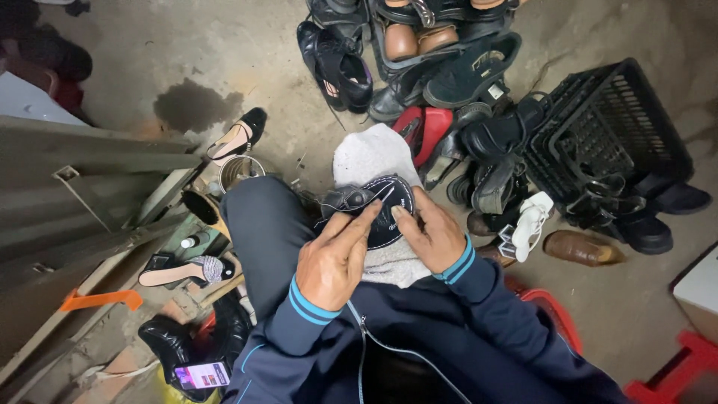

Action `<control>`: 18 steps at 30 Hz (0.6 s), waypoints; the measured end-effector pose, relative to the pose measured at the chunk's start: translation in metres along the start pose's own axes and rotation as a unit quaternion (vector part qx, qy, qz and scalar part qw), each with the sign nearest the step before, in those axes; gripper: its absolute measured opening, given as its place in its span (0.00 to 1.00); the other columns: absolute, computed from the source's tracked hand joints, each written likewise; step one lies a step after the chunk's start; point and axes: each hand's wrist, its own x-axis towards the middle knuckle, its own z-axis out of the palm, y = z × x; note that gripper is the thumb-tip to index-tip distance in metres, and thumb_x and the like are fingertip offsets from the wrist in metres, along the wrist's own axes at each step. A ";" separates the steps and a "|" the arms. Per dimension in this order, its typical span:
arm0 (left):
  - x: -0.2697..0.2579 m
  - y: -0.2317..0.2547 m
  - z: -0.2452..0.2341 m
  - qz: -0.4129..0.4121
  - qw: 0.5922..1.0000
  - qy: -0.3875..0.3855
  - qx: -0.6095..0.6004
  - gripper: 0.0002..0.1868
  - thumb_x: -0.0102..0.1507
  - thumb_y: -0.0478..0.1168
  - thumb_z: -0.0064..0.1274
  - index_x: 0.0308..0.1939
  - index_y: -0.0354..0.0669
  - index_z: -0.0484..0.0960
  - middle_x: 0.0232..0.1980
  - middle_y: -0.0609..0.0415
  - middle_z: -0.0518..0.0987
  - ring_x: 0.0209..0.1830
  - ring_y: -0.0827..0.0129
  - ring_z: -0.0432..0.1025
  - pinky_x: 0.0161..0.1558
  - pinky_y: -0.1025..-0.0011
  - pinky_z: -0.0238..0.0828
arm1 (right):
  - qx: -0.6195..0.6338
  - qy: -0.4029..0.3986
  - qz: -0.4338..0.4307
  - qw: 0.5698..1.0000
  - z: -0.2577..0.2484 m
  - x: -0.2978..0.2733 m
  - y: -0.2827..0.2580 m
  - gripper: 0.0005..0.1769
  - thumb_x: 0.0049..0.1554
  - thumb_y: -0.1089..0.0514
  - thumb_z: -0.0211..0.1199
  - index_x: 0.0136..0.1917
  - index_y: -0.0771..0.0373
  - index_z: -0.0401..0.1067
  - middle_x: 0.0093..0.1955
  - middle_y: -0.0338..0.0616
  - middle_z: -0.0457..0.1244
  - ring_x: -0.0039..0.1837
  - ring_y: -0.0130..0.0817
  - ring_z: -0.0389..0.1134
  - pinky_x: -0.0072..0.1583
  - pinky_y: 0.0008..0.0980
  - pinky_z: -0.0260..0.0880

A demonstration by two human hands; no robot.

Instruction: The person sits on the floor and sews a black shoe using a needle and thread. They repeatedly push the needle through the shoe's sole and pull the thread to stitch it.

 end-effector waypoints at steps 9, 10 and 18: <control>0.005 0.000 0.006 -0.016 1.000 -0.009 0.006 0.16 0.70 0.40 0.46 0.58 0.56 0.86 0.37 0.52 0.81 0.29 0.44 0.77 0.29 0.57 0.76 | 0.012 -0.017 0.001 1.000 -0.001 0.006 -0.002 0.12 0.65 0.51 0.57 0.48 0.61 0.73 0.30 0.56 0.66 0.37 0.54 0.72 0.36 0.44 0.70; 0.005 0.001 0.006 -0.016 1.000 -0.010 0.006 0.16 0.70 0.40 0.46 0.58 0.56 0.86 0.37 0.52 0.81 0.29 0.44 0.77 0.29 0.57 0.76 | 0.013 -0.017 0.002 1.000 0.000 0.006 -0.001 0.12 0.65 0.51 0.57 0.48 0.61 0.73 0.30 0.56 0.66 0.37 0.54 0.72 0.36 0.44 0.70; 0.009 0.003 0.001 -0.017 0.999 -0.030 0.003 0.18 0.70 0.38 0.44 0.58 0.55 0.85 0.36 0.53 0.80 0.28 0.47 0.78 0.29 0.57 0.77 | -0.024 0.009 -0.014 1.000 0.000 0.007 -0.015 0.13 0.63 0.51 0.59 0.42 0.60 0.72 0.27 0.56 0.64 0.36 0.57 0.70 0.33 0.47 0.68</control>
